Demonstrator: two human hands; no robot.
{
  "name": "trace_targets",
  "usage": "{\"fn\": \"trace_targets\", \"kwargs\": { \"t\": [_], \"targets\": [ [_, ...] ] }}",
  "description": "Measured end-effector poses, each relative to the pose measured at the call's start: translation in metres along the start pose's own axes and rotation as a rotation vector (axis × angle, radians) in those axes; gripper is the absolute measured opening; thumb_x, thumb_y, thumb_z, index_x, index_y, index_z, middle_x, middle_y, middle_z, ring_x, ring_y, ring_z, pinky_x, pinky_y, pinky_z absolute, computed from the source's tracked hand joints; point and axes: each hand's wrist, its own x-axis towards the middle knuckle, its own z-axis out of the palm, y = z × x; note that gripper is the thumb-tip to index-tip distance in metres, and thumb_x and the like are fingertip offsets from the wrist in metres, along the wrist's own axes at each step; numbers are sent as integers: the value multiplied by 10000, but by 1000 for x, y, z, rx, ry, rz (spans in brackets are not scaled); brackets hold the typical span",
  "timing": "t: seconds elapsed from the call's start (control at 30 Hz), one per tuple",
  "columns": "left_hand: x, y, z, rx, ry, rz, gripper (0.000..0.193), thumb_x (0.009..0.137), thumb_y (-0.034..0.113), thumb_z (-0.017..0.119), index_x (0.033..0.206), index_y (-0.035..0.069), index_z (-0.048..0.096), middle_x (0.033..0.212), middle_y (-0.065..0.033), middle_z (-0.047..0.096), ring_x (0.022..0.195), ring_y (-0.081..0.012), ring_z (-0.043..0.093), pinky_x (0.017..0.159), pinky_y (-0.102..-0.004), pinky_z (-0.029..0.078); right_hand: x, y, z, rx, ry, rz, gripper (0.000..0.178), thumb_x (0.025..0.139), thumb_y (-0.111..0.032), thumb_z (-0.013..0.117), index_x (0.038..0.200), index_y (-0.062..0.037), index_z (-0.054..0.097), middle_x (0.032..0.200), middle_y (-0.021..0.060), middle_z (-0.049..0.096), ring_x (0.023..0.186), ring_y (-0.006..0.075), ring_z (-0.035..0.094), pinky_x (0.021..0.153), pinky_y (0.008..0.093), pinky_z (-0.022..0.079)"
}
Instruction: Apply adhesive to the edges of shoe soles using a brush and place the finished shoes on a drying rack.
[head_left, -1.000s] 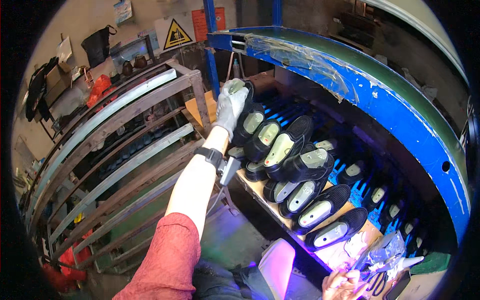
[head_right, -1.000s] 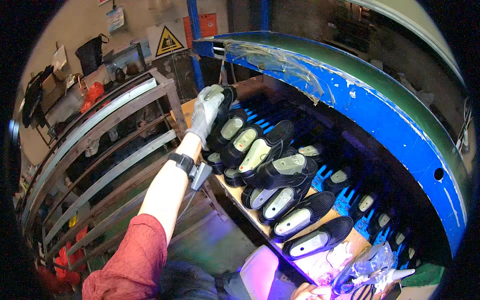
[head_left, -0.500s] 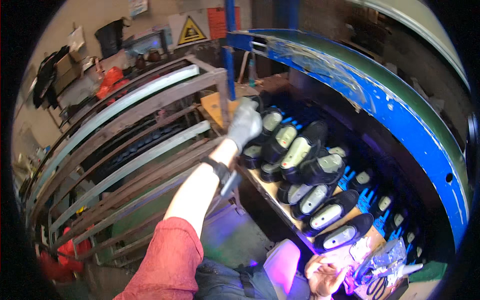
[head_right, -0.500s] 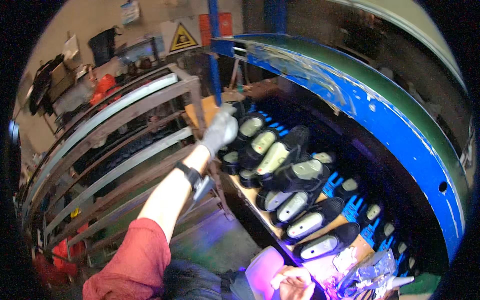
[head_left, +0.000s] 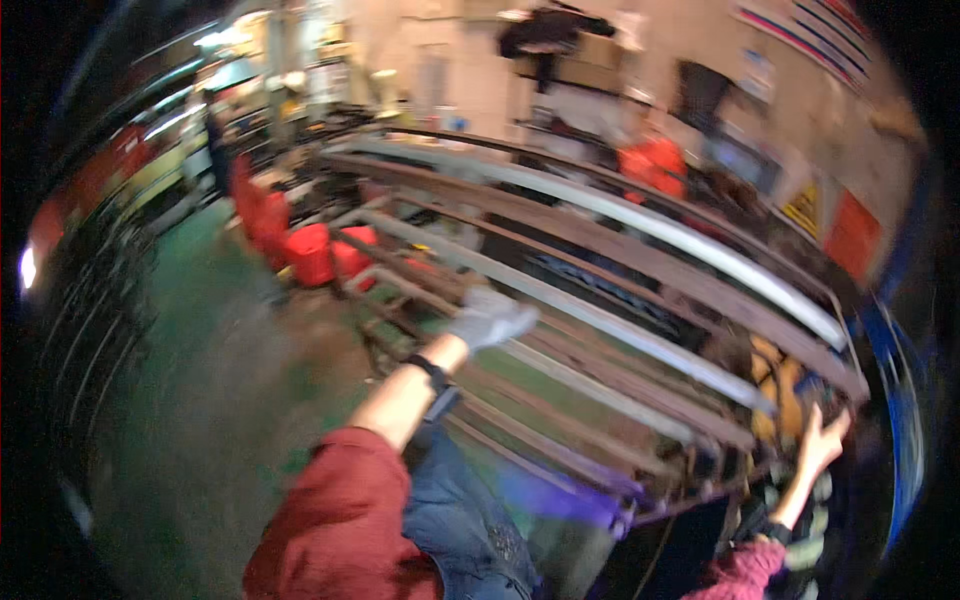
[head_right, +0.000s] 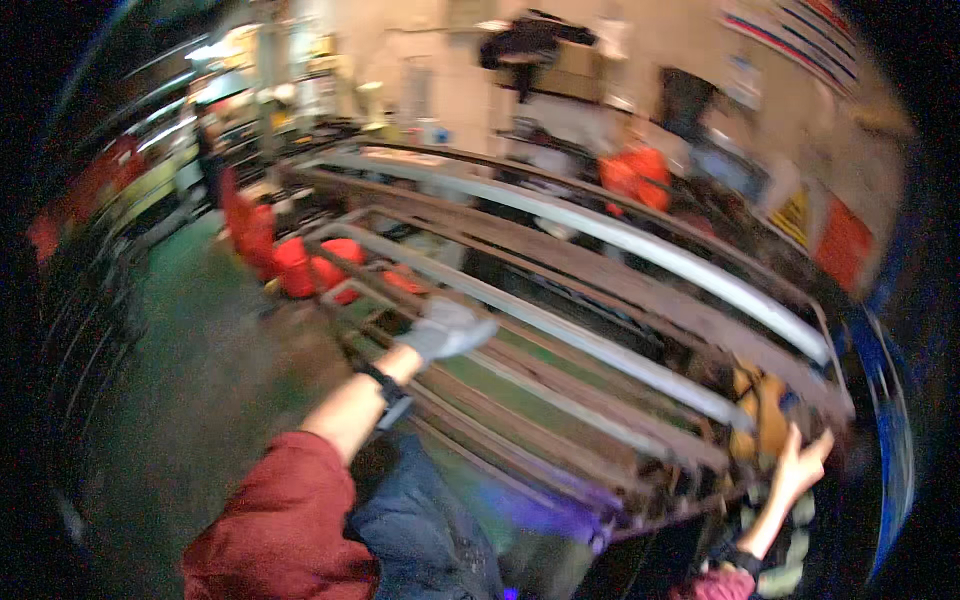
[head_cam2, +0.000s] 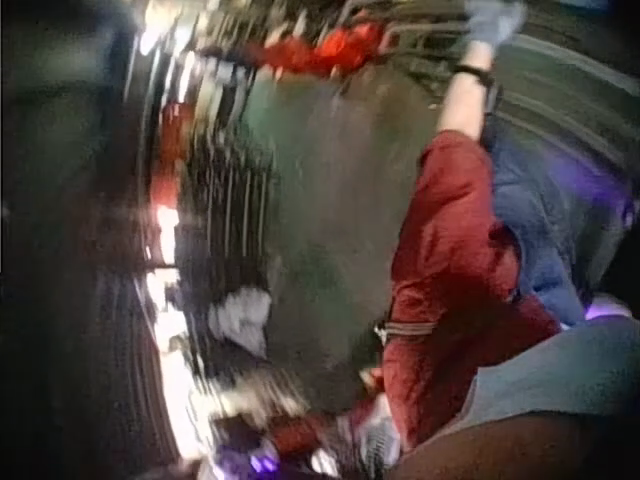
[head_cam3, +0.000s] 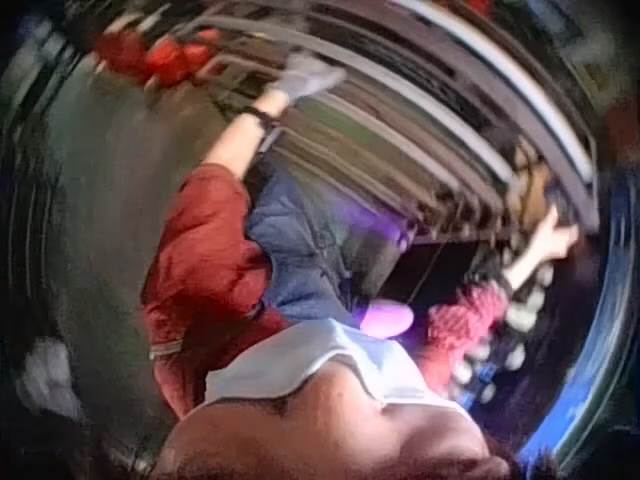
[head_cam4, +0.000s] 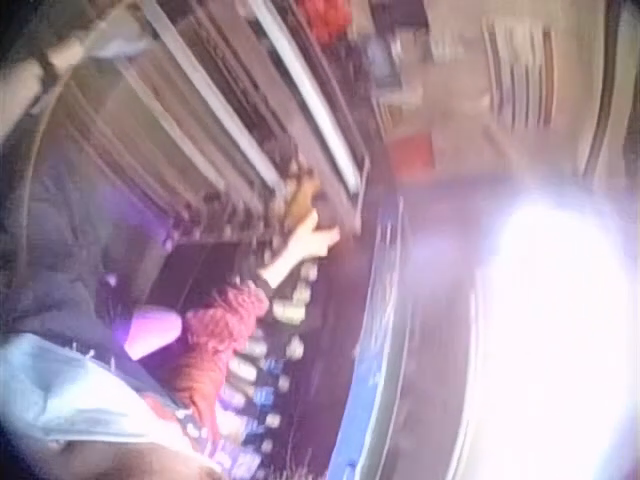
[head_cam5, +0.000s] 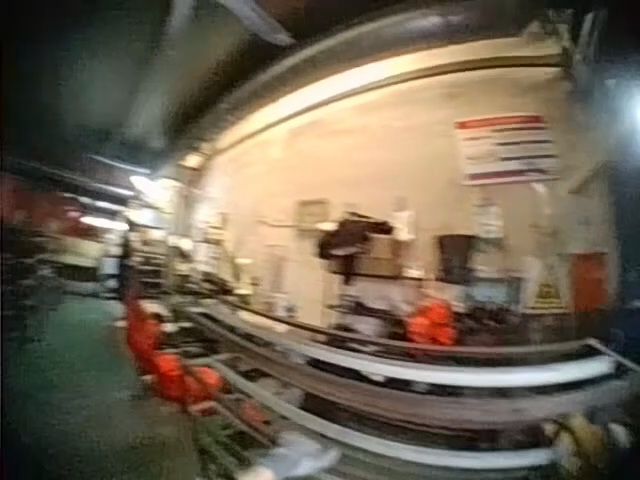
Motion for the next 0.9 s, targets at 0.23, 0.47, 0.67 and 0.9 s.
{"fn": "trace_targets", "kwargs": {
  "t": [0.23, 0.47, 0.67, 0.9],
  "targets": [
    [-16, -21, 31, -52, 373, 114, 592, 913, 527, 514, 557, 71, 638, 629, -188, 628, 671, -378, 639, 715, -497, 448, 53, 116, 39, -89, -53, 96, 622, 935, -259, 715, 1386, 78, 450, 1310, 243, 578, 1183, 357, 575, 1042, 440, 458],
    [-106, -32, 15, -176, 611, 45, 587, 900, 519, 554, 492, 103, 622, 569, -141, 607, 575, -324, 598, 691, -481, 438, 71, 109, 34, 132, -229, 180, 652, 943, -252, 692, 1442, 39, 391, 1389, 196, 502, 1216, 310, 528, 1062, 425, 428],
    [-147, -123, 3, 30, 623, -81, 600, 929, 503, 505, 508, 100, 648, 595, -160, 626, 676, -347, 647, 872, -474, 457, 24, -38, 85, 625, -337, 242, 701, 938, -294, 670, 1485, 2, 344, 1425, 159, 435, 1268, 283, 451, 1132, 416, 322],
    [-181, -272, -45, 292, 875, -376, 328, 897, 360, 620, 877, 46, 710, 1000, -187, 687, 1016, -349, 626, 962, -505, 437, -70, -304, 136, 1075, -682, 257, 613, 942, -209, 568, 1495, -70, 345, 1421, 130, 441, 1260, 248, 446, 1063, 412, 367]
  ]
}}
